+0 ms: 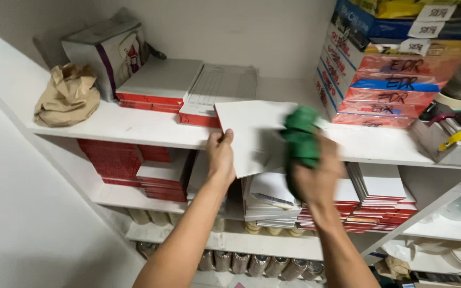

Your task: The person wipes the surfaces and edges of stacked paper pads with a green cloth.

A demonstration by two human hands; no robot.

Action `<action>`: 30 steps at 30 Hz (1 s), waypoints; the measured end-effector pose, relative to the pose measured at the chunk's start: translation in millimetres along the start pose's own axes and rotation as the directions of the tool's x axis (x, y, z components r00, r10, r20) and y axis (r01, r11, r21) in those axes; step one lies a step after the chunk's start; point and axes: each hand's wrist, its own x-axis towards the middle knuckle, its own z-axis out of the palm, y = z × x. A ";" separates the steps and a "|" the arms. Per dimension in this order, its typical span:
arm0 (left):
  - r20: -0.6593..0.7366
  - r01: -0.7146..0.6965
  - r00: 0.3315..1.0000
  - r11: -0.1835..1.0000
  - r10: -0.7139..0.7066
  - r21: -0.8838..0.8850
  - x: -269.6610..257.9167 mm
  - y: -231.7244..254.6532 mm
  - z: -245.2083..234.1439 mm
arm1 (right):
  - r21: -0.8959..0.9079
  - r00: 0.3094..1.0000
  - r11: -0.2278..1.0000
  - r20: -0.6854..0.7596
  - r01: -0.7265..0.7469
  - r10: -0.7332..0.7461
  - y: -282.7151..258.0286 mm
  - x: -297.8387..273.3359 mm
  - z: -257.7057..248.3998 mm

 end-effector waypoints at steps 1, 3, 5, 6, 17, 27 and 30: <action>-0.026 -0.083 0.996 0.987 0.087 0.140 0.8 -2.2 -0.8 | 0.072 0.968 0.982 0.170 0.175 -0.185 -19.0 3.4 12.0; -0.033 -0.163 0.983 0.946 0.179 0.280 6.8 -4.4 -3.2 | 0.172 0.876 0.929 0.312 0.328 -0.368 -24.6 16.4 41.8; 0.000 -0.139 0.988 0.886 0.155 0.443 13.9 -7.6 -7.3 | -0.193 0.779 0.894 0.585 0.404 -0.226 4.7 34.7 74.7; -0.004 -0.134 0.989 0.887 0.151 0.441 13.8 -5.5 -8.6 | -0.194 0.776 0.893 0.589 0.405 -0.224 19.0 53.9 76.3; 0.350 -0.346 0.926 0.697 0.143 0.629 2.0 9.2 -23.8 | -0.240 0.679 0.853 0.715 0.462 -0.166 -28.9 51.3 76.8; 0.847 -0.863 0.357 -0.208 0.395 0.461 -35.6 26.3 -50.6 | -0.683 0.845 0.633 0.528 0.365 0.082 28.3 86.1 105.8; 0.897 -0.847 0.262 -0.360 0.356 0.390 -22.4 10.4 -52.6 | -0.367 0.744 0.804 0.655 0.467 -0.134 -35.0 54.7 75.5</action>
